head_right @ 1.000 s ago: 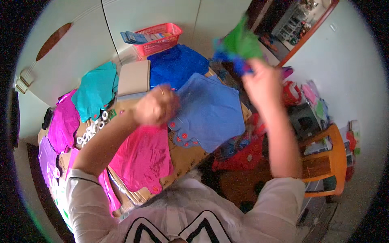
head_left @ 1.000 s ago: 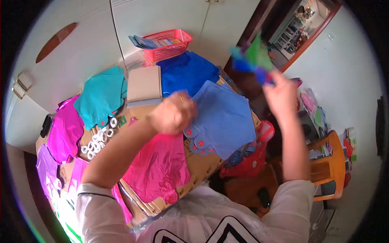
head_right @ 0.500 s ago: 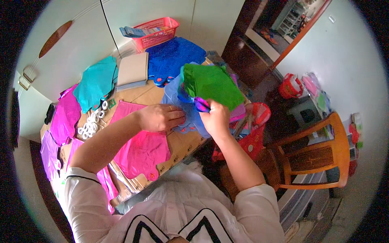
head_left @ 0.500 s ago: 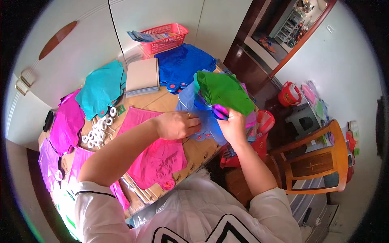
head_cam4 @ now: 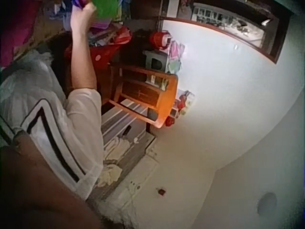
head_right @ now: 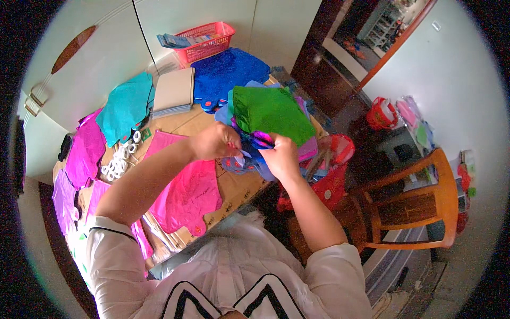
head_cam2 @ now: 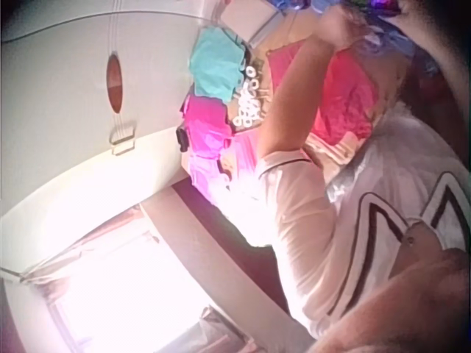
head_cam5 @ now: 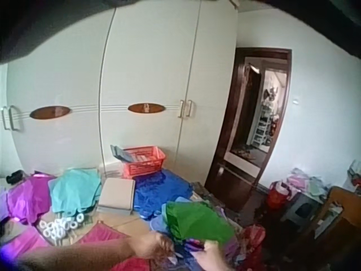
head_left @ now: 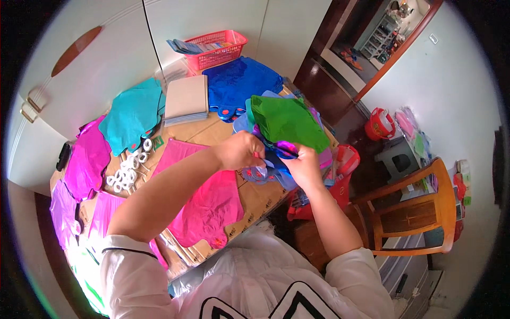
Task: Folding plastic sheets and placing them into clear plastic packaging with cardboard inserts.
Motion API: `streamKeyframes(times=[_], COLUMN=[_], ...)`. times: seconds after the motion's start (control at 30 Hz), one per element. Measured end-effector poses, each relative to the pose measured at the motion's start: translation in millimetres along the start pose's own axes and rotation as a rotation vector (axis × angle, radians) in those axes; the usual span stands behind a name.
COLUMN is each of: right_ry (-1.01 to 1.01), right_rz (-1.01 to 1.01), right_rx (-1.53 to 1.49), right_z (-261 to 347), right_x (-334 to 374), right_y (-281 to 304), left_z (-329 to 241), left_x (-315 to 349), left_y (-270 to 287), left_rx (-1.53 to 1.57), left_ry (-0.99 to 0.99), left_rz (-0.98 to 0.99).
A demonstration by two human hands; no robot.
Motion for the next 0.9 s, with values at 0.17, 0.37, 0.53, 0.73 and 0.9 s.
streamKeyframes(times=[0.17,0.37,0.53,0.73,0.9], right_ry=[0.043,-0.033,-0.061,-0.06,-0.247], right_rz=[0.032,0.054,0.109,0.064,-0.056], right_rx=[-0.001,-0.133,-0.243,-0.046,-0.381], right_z=[1,-18,-15,-5,-32], right_x=[-5,-4,-5,-3,-7], right_y=[0,-3,-7,3,17], left_z=[13,-11,-23,-66,-67], left_x=[-4,-9,-12,-11,13], left_y=[4,10,22,24,-1], left_rx=[0.14,-0.101,-0.195,-0.327,-0.705], left_ry=[0.172,0.001,-0.072,-0.338,-0.458], left_rz=[0.045,-0.056,-0.285,-0.48,-0.429])
Point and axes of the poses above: each hand's wrist, its own x-axis away from the middle knuckle, its own y-axis out of the back of the hand, z = x × y, the point moved 10 cm from there along -x, towards the middle knuckle, and after that the axes turned 5 degrees about y, right-handed, at the moved point
